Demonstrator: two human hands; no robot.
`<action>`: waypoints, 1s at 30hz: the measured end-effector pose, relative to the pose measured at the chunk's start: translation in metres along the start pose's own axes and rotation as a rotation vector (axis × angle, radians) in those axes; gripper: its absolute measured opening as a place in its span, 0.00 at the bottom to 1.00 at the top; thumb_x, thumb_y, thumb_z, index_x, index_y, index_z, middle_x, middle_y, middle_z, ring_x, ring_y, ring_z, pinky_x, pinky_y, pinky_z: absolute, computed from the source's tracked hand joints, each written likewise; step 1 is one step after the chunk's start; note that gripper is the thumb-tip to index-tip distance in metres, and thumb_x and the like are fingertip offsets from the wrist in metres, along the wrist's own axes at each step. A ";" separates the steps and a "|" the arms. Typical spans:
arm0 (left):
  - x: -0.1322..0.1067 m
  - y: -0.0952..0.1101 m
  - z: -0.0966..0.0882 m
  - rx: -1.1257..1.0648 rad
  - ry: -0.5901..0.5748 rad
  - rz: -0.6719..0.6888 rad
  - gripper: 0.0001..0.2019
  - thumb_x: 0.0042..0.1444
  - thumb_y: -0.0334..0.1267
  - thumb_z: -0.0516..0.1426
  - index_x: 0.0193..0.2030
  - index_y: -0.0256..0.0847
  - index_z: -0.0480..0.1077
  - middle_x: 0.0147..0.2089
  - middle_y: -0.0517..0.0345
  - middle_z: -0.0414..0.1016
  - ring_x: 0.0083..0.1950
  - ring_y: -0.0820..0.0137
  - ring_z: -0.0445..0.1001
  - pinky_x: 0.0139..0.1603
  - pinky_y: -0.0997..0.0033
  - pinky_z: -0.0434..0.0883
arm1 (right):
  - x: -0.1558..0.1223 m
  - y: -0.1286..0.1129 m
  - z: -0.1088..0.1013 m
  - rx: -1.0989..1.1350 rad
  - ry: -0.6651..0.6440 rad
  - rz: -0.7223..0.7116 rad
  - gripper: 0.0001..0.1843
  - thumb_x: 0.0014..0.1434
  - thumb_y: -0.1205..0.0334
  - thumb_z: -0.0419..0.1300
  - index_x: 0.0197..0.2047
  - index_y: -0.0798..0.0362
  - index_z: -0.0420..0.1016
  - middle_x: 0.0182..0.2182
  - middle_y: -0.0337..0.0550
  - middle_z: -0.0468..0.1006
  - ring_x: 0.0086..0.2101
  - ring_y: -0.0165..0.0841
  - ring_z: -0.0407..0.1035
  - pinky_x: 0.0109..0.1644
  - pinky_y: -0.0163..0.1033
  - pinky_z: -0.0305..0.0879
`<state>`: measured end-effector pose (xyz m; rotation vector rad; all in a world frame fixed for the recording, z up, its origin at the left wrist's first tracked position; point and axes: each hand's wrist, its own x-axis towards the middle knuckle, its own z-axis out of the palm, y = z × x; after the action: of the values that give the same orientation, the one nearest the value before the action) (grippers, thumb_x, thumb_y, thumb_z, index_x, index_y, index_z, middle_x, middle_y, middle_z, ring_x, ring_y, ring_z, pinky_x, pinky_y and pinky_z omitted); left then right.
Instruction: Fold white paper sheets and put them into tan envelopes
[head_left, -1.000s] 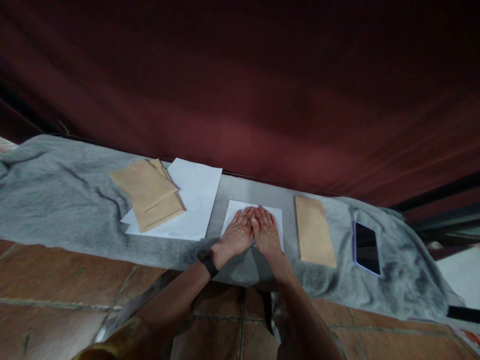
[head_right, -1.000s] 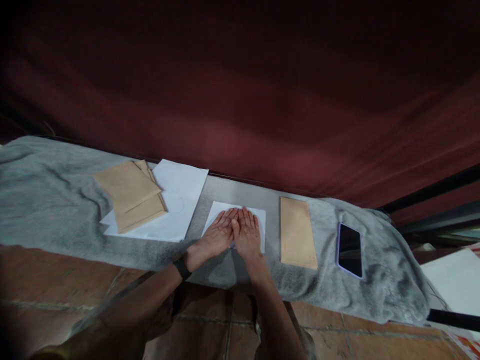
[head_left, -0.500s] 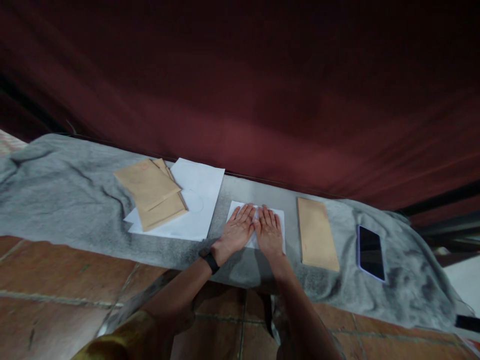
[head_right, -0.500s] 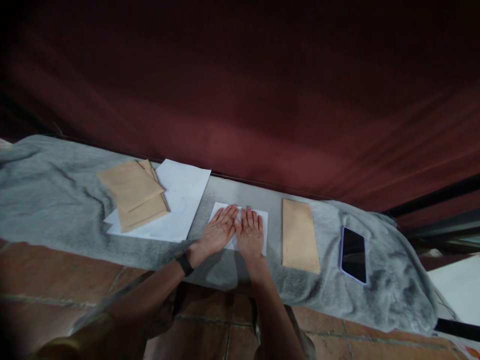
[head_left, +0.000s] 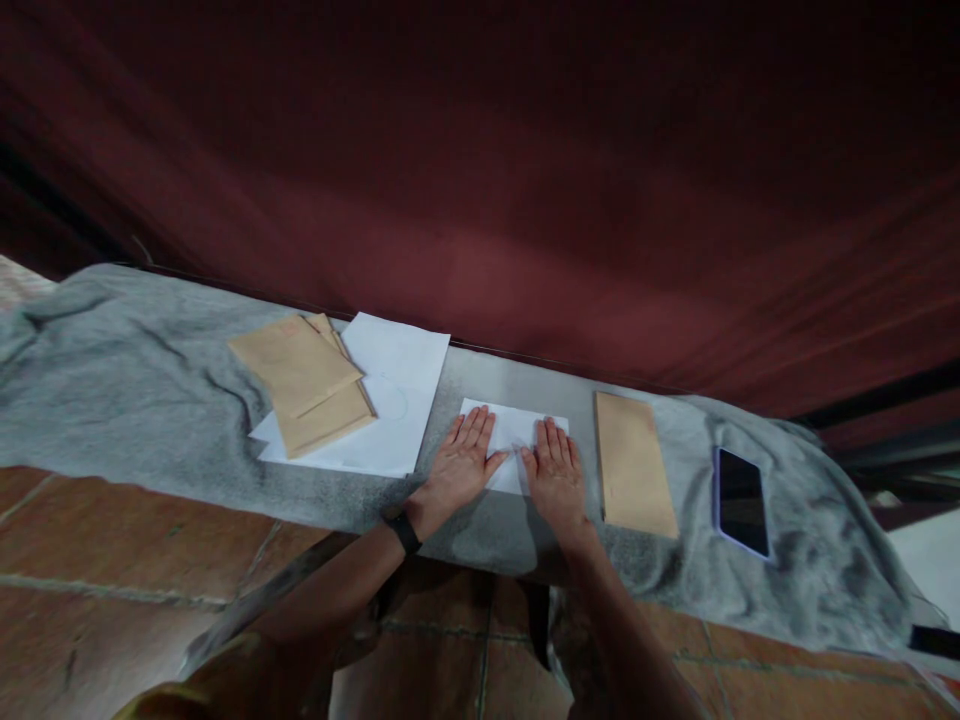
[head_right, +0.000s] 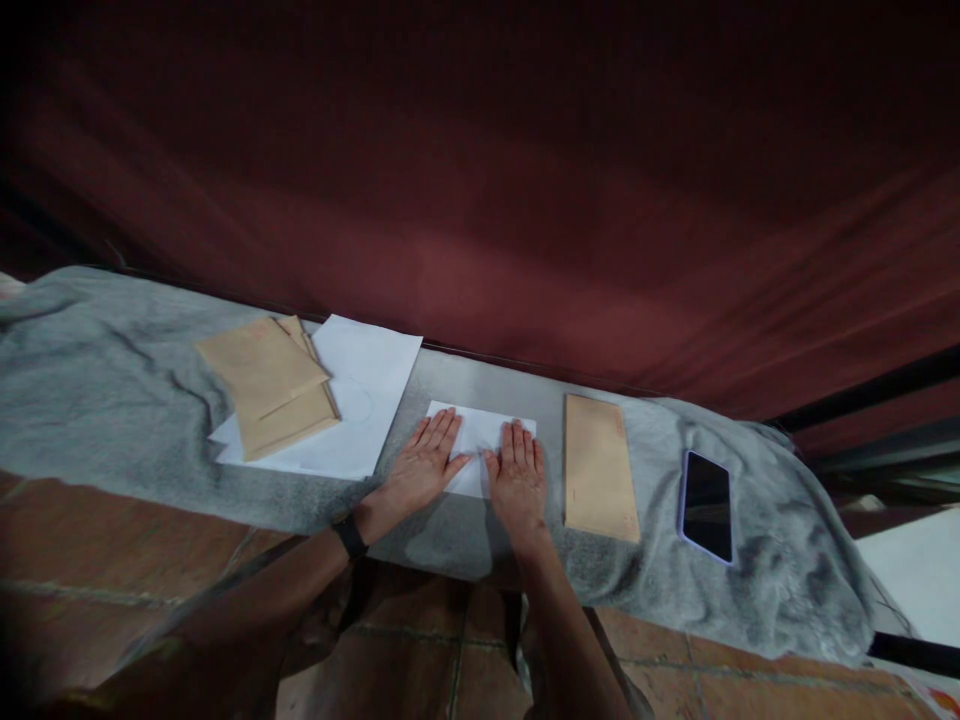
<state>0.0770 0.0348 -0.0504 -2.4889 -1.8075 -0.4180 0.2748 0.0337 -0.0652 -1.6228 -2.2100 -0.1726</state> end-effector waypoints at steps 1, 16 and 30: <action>-0.002 -0.001 -0.001 -0.002 0.004 -0.003 0.33 0.73 0.52 0.45 0.75 0.28 0.55 0.76 0.38 0.55 0.79 0.57 0.51 0.78 0.51 0.51 | -0.001 0.001 0.000 -0.005 0.009 -0.001 0.32 0.76 0.51 0.43 0.74 0.64 0.56 0.71 0.63 0.61 0.70 0.47 0.55 0.71 0.57 0.53; -0.027 -0.010 -0.008 -0.016 0.039 -0.070 0.32 0.73 0.48 0.46 0.76 0.28 0.50 0.76 0.35 0.55 0.78 0.55 0.52 0.77 0.50 0.55 | -0.024 0.008 -0.001 -0.116 0.113 0.086 0.36 0.76 0.49 0.44 0.74 0.70 0.52 0.69 0.72 0.61 0.68 0.53 0.58 0.69 0.62 0.57; -0.031 0.012 -0.007 -0.053 -0.027 0.048 0.28 0.73 0.44 0.45 0.75 0.37 0.55 0.78 0.46 0.55 0.79 0.60 0.49 0.79 0.49 0.49 | -0.016 -0.032 -0.009 0.021 -0.145 -0.012 0.30 0.76 0.55 0.41 0.75 0.57 0.57 0.74 0.55 0.55 0.71 0.48 0.52 0.73 0.62 0.47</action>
<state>0.0784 0.0012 -0.0496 -2.5798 -1.7652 -0.4371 0.2513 0.0064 -0.0587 -1.6587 -2.3209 -0.0363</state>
